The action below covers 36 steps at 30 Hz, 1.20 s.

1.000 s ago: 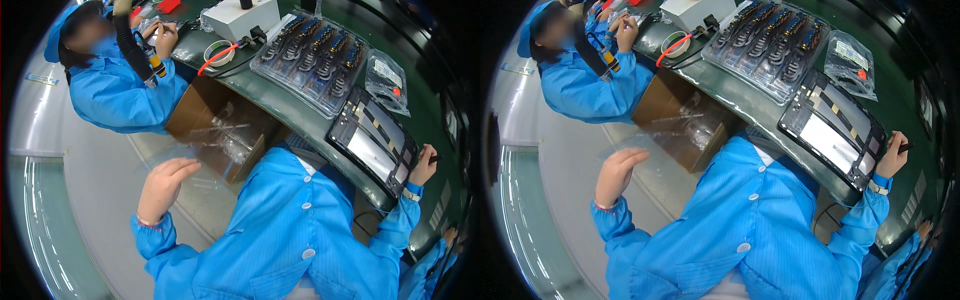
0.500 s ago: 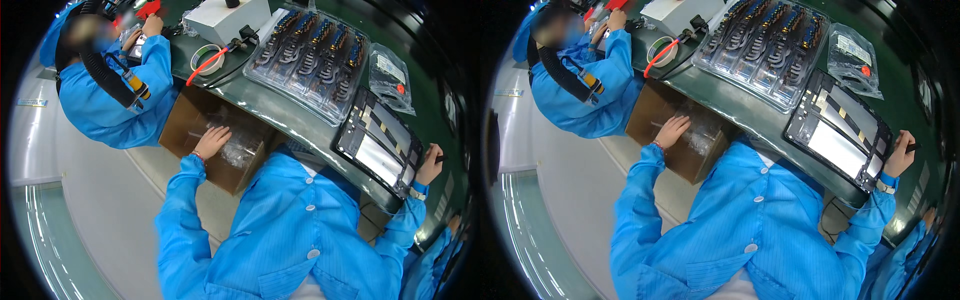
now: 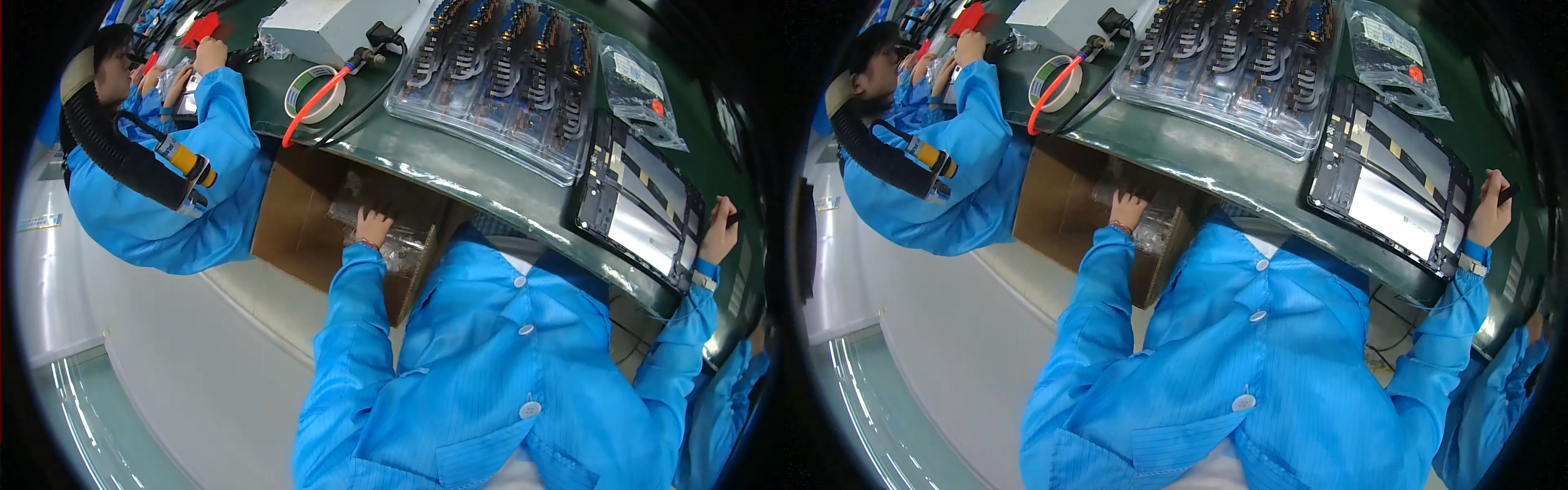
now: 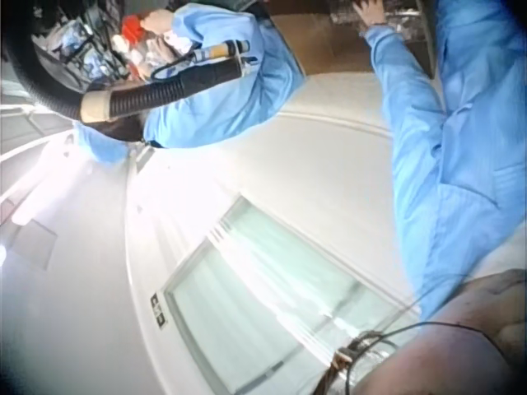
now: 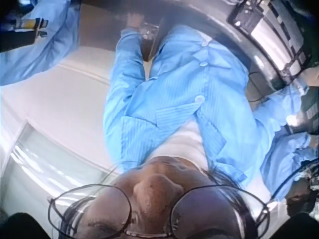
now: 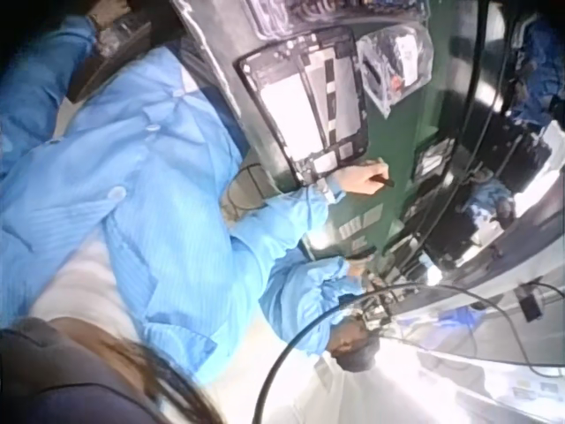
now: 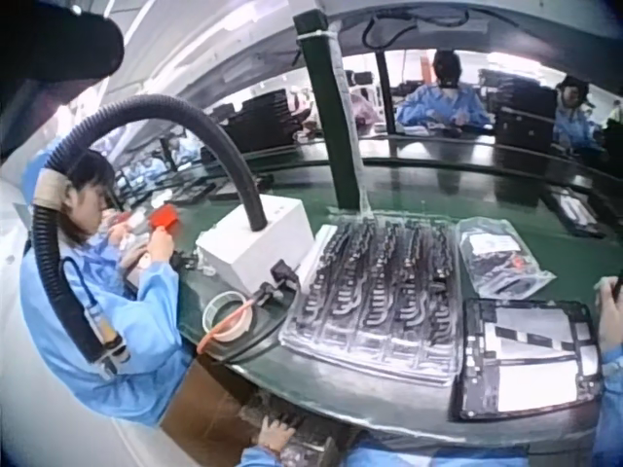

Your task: The person assembles electronic components on a workstation, using a black tool to manipulate parts on a circuit board. They handle a large black panel, placing it onto the assembly and adjusting it with their hands. The person also picks up small components from a plastic tray and inserts them into the device.

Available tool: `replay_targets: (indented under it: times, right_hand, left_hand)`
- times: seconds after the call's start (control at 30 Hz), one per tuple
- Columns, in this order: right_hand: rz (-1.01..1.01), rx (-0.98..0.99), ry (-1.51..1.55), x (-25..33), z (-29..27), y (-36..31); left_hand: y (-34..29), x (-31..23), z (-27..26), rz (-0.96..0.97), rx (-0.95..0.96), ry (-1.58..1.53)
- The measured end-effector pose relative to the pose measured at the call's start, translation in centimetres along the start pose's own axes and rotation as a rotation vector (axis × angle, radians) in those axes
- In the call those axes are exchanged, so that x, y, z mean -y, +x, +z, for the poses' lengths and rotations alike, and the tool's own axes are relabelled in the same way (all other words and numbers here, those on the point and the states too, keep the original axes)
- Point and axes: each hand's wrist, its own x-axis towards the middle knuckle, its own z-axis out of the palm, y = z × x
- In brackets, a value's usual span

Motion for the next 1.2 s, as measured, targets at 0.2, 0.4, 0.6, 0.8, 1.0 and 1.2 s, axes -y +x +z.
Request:
replay_targets:
  times: [0.2,0.4,0.6,0.8,1.0,1.2]
  right_hand:
    - [0.011,-0.025,-0.073,-0.4,-0.3,0.0]
    - [0.032,-0.013,-0.082,-1.3,-0.4,-0.2]
    - [0.040,-0.015,-0.042,1.5,1.0,-1.2]
    - [0.050,-0.005,0.029,2.5,1.4,-1.7]
    - [0.069,0.124,0.088,4.3,1.8,-2.1]
    - [-0.146,0.214,0.020,5.4,2.2,-1.9]
  left_hand:
    - [-1.5,-1.7,2.5,-0.296,0.371,-0.132]
    - [-1.6,-1.7,2.1,-0.498,0.558,-0.311]
    - [-0.2,-1.5,-5.3,-0.374,0.413,-0.413]
    - [-3.7,-3.6,-28.0,0.156,0.410,-0.795]
    - [-2.6,-7.5,-44.1,0.655,-0.073,-0.744]
    - [10.1,-10.7,-47.9,0.613,-0.634,-0.394]
